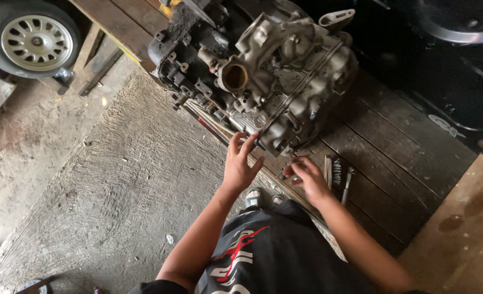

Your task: The person retrieves a wrench and a wire brush from a cluttered shelf, then proceeds to work on a car engine block placed on a wooden workbench. They use the wrench to tighten or loosen bolts on the engine while occasionally using the wire brush to clean the area.

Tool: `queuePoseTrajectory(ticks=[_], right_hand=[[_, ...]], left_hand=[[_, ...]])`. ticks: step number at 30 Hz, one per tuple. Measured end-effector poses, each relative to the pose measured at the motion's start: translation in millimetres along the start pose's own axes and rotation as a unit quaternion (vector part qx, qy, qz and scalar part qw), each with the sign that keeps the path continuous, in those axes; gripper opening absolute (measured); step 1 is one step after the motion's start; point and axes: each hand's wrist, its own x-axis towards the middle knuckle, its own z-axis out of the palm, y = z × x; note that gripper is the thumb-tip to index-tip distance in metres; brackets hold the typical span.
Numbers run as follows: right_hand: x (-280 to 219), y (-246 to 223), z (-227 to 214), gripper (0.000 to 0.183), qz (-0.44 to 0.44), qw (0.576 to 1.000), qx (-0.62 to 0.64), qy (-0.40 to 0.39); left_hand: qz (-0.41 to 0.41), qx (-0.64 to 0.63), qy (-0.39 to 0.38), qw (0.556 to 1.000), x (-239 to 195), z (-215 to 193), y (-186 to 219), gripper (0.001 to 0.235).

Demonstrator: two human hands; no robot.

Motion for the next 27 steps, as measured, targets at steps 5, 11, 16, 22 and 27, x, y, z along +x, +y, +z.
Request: queuePoseTrajectory(ticks=[5, 11, 16, 22, 27], right_hand=[[5.1, 11.3, 12.9, 0.021, 0.024, 0.988, 0.140, -0.060], [9.8, 11.1, 18.7, 0.018, 0.036, 0.977, 0.187, -0.092], [17.1, 14.6, 23.4, 0.018, 0.036, 0.973, 0.202, -0.102], [21.5, 22.8, 32.1, 0.021, 0.018, 0.946, 0.273, -0.176], [22.1, 31.4, 39.7, 0.018, 0.017, 0.943, 0.287, -0.167]], left_hand=[[0.001, 0.018, 0.003, 1.000, 0.0, 0.5, 0.8, 0.078], [0.004, 0.021, 0.011, 1.000, -1.8, 0.9, 1.2, 0.080], [0.008, 0.033, 0.012, 0.999, -2.3, 3.5, -1.8, 0.081], [0.010, 0.030, 0.006, 0.999, -3.2, 4.4, -4.1, 0.084], [-0.006, 0.032, -0.011, 0.999, -2.2, 6.0, -4.0, 0.085]])
